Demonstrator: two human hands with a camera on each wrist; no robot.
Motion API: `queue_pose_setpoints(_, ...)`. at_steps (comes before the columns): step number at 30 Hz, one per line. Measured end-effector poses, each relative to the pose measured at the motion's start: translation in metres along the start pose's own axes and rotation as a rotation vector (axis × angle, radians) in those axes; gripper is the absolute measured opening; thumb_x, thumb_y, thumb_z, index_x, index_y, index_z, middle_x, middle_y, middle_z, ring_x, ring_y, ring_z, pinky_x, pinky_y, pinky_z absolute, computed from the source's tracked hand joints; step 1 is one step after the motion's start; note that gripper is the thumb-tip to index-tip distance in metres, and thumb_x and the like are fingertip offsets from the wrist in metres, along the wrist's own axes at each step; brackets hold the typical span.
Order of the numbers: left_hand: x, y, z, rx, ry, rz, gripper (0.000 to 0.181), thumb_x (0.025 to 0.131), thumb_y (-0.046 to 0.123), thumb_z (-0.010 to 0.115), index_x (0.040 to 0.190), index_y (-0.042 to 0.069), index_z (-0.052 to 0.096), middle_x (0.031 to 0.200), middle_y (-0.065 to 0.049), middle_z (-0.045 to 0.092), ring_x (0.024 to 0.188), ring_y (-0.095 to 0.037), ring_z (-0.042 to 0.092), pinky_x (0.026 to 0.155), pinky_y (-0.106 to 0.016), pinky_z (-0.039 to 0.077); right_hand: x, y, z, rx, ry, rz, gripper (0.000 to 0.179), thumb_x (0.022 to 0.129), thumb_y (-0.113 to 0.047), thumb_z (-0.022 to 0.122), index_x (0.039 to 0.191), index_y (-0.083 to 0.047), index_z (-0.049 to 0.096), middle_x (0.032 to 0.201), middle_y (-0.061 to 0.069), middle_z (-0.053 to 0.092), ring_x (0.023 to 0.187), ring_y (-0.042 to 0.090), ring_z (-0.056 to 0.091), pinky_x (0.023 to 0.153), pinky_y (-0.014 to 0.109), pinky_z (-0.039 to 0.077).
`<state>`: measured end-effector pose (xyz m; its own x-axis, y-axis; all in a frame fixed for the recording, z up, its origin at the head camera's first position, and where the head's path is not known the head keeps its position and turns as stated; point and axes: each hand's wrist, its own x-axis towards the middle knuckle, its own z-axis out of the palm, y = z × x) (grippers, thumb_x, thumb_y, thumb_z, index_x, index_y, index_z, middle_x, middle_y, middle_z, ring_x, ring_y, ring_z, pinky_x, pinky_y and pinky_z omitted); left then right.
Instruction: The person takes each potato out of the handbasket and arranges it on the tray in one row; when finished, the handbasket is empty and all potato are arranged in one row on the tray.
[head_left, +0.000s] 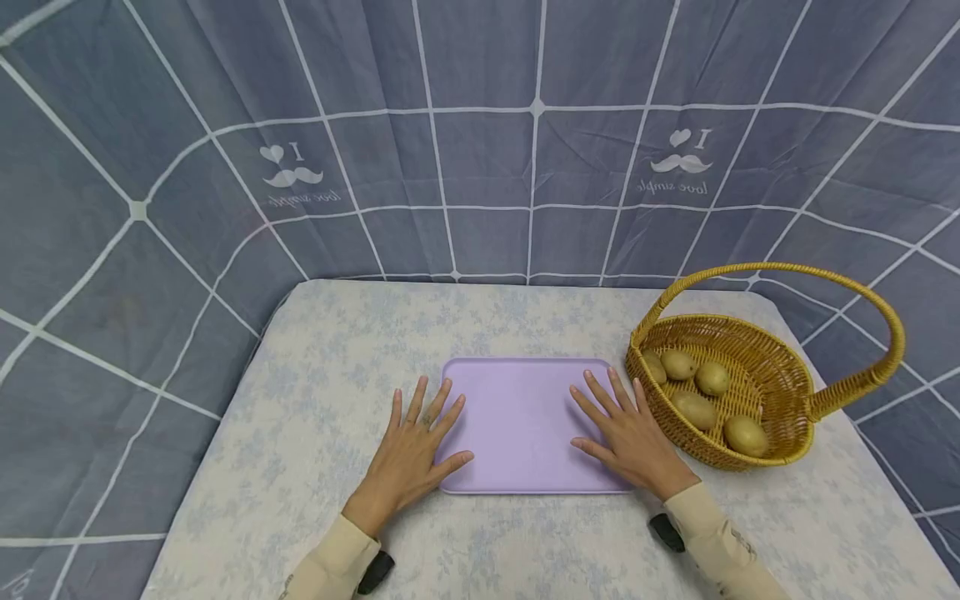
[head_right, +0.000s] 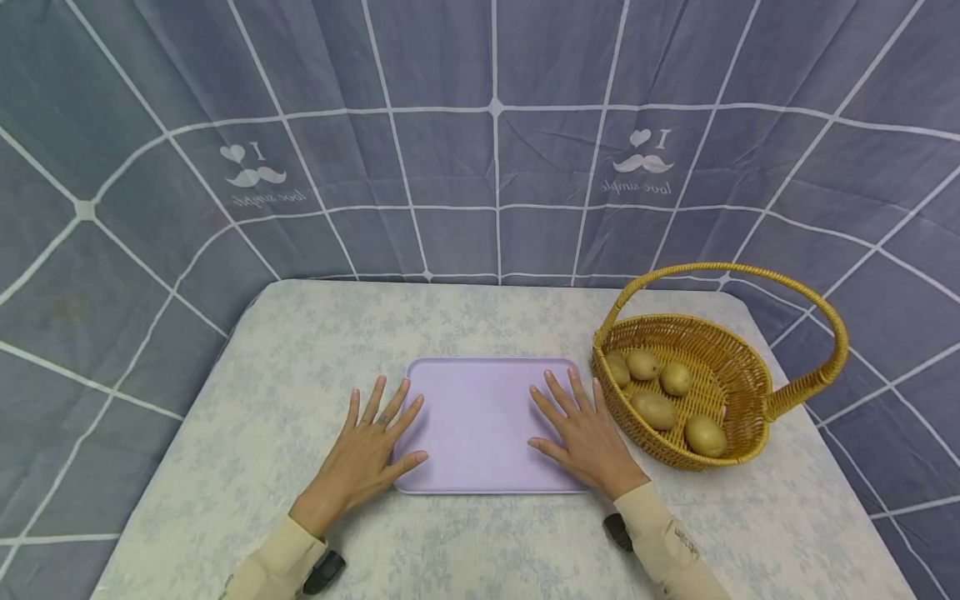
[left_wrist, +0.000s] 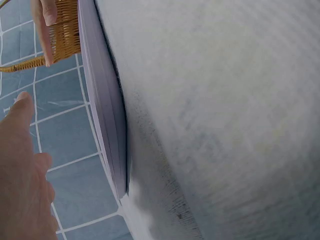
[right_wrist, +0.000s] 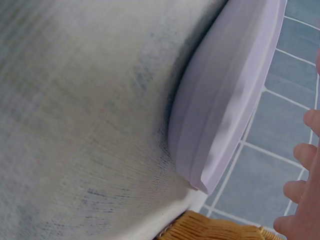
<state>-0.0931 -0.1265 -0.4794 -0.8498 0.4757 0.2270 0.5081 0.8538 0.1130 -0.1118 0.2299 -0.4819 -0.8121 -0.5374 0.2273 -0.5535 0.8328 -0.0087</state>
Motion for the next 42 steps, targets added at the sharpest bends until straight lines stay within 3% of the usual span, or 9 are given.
queue_pose_setpoints(22,0.0,0.003,-0.002,-0.014,0.011,-0.005,0.077,0.092,0.065,0.042,0.152,0.019,0.027,0.161,-0.006,0.012,0.147,-0.037,0.007,0.114,-0.062,0.006,-0.004,-0.002,-0.003,0.04,-0.013,0.028,0.072,0.094,-0.058,0.048,0.152,-0.017,0.031,0.158,0.014,0.022,0.145,0.039,0.009,0.111,0.065,0.013)
queue_pose_setpoints(27,-0.008,0.002,0.0,-0.174,-0.023,-0.087,0.075,0.095,0.06,0.043,0.153,0.016,0.023,0.161,-0.01,0.009,0.147,-0.037,0.008,0.114,-0.062,0.005,-0.004,0.002,-0.015,0.232,0.01,0.095,0.075,0.093,-0.049,0.057,0.153,-0.019,0.025,0.16,0.012,0.017,0.146,0.036,0.006,0.114,0.061,0.013)
queue_pose_setpoints(33,-0.027,0.0,0.007,-0.405,-0.071,-0.183,0.079,0.096,0.054,0.047,0.153,0.007,0.019,0.16,-0.016,0.008,0.146,-0.033,0.012,0.116,-0.058,0.01,-0.007,0.018,-0.041,0.509,0.11,0.22,0.074,0.09,-0.031,0.068,0.153,-0.022,0.028,0.16,0.006,0.016,0.145,0.037,0.014,0.108,0.062,0.026)
queue_pose_setpoints(38,-0.038,0.004,0.014,-0.448,-0.115,-0.193,0.084,0.095,0.054,0.049,0.152,0.002,0.017,0.159,-0.015,0.009,0.146,-0.028,0.013,0.117,-0.053,0.013,-0.01,0.04,-0.057,0.554,0.257,0.292,0.066,0.088,-0.02,0.071,0.147,-0.018,0.041,0.155,0.01,0.032,0.138,0.04,0.033,0.099,0.061,0.036)
queue_pose_setpoints(42,-0.046,0.011,0.018,-0.425,-0.14,-0.182,0.081,0.096,0.05,0.049,0.15,-0.002,0.019,0.158,-0.015,0.012,0.146,-0.028,0.014,0.116,-0.052,0.015,-0.011,0.059,-0.062,0.616,0.288,0.365,0.062,0.09,-0.019,0.069,0.146,-0.017,0.043,0.152,0.013,0.036,0.133,0.042,0.038,0.099,0.059,0.038)
